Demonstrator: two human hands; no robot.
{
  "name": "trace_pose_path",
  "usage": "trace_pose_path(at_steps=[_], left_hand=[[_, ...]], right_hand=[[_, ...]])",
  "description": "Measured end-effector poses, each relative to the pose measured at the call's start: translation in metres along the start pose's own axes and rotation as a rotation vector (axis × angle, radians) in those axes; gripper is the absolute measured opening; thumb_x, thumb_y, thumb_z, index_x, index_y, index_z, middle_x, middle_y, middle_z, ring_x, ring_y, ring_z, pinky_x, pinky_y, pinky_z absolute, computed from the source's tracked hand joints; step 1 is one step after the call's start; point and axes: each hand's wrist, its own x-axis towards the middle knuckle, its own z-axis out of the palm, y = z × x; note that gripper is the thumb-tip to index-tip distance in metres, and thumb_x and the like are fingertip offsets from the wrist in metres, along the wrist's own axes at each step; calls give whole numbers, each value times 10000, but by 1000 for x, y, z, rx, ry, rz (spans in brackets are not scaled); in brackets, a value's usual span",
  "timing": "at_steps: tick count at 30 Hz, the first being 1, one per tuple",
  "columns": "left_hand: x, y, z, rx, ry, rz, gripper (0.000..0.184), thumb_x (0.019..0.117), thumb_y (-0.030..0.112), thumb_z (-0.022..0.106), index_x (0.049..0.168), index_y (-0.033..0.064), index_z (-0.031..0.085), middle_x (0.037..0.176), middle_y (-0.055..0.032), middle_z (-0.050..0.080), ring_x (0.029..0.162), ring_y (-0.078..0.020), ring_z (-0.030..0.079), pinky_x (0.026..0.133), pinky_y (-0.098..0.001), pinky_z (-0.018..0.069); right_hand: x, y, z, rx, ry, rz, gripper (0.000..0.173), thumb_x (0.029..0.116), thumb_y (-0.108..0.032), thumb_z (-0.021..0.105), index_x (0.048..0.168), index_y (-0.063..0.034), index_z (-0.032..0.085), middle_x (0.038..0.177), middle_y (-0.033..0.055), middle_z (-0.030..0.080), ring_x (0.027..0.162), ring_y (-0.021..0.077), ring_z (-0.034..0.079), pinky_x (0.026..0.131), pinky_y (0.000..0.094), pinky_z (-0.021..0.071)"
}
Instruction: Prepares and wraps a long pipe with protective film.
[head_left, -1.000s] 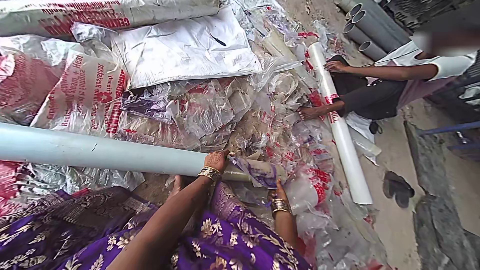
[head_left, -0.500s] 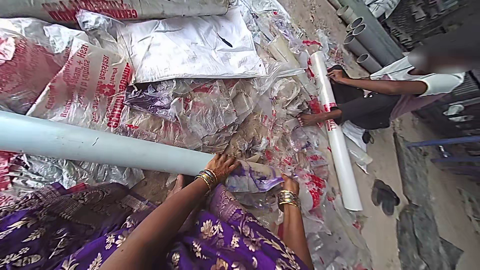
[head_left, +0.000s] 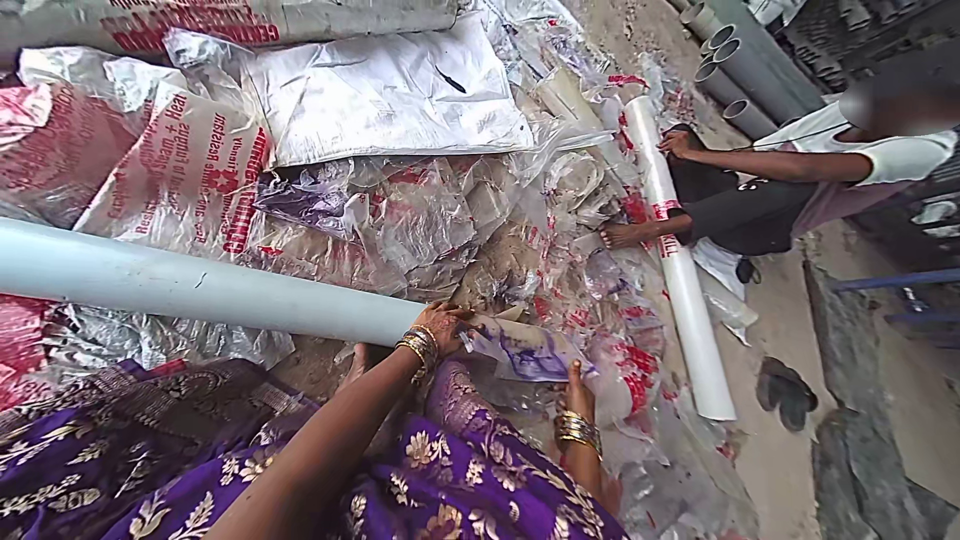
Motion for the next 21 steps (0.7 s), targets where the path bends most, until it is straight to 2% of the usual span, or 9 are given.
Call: trace_pose_path(at_steps=[3,4,5,7,10,13,15,18,21], left_hand=[[0,2,-2,-18,2,-21,392,1074,281,453,1336,91,675,1567,-43,511,1517,-278,367,1237,-527,228],[0,2,-3,-22,-1,-21,390,1074,275,455,1336,86,674,1567,-46,511,1518,-280,364,1239,-527,223],[0,3,-3,-24,-5,-19,388,1074,266,454,1335,81,674,1570,-49,507,1520,-283,361,1240,-526,218],[-1,2,-2,-13,-14,-15,384,1071,253,453,1341,86,669,1582,-46,492,1524,-281,355,1242,-526,214],[-1,0,-2,23,-31,18,406,1029,238,534,1420,180,625,1606,-41,460,1532,-298,338,1234,-551,218],[2,-2,6,104,-7,31,780,861,147,764,1568,211,441,1633,-95,407,1522,-361,336,1205,-594,241],[1,2,11,167,-24,4,820,882,92,732,1606,184,360,1651,-151,356,1524,-398,317,1204,-603,241],[-2,0,20,185,44,50,674,947,47,622,1580,142,409,1613,-200,403,1489,-444,362,1178,-624,281],[-5,0,24,217,91,98,566,1019,44,489,1574,134,422,1601,-214,419,1471,-462,386,1159,-630,309]], right_hand=[[-17,31,9,348,-420,231,674,1094,-580,168,893,-100,596,537,-57,511,347,9,361,337,166,294],[-24,34,18,430,-498,255,688,1094,-575,144,896,-102,601,538,-57,523,347,6,367,339,160,296],[-32,33,29,485,-503,265,649,1106,-546,163,842,-111,567,527,-57,511,342,4,356,340,154,285],[-38,27,48,559,-423,272,576,1124,-473,259,696,-147,466,464,-59,445,312,9,333,327,155,276],[-37,20,62,547,-312,269,457,1122,-368,391,727,-139,428,439,-57,367,300,20,307,316,166,265],[-37,17,64,505,-226,213,402,1113,-289,440,741,-137,425,422,-63,315,297,22,276,319,174,252],[-38,9,64,455,-133,143,371,1091,-216,477,732,-135,429,413,-69,292,296,20,260,321,180,237],[-41,-16,59,304,-32,-9,271,1039,-140,568,781,-95,497,486,-69,334,361,20,288,378,185,271],[-49,-43,52,205,8,-50,265,1012,-119,614,763,-80,529,496,-75,351,378,10,296,394,173,263]])
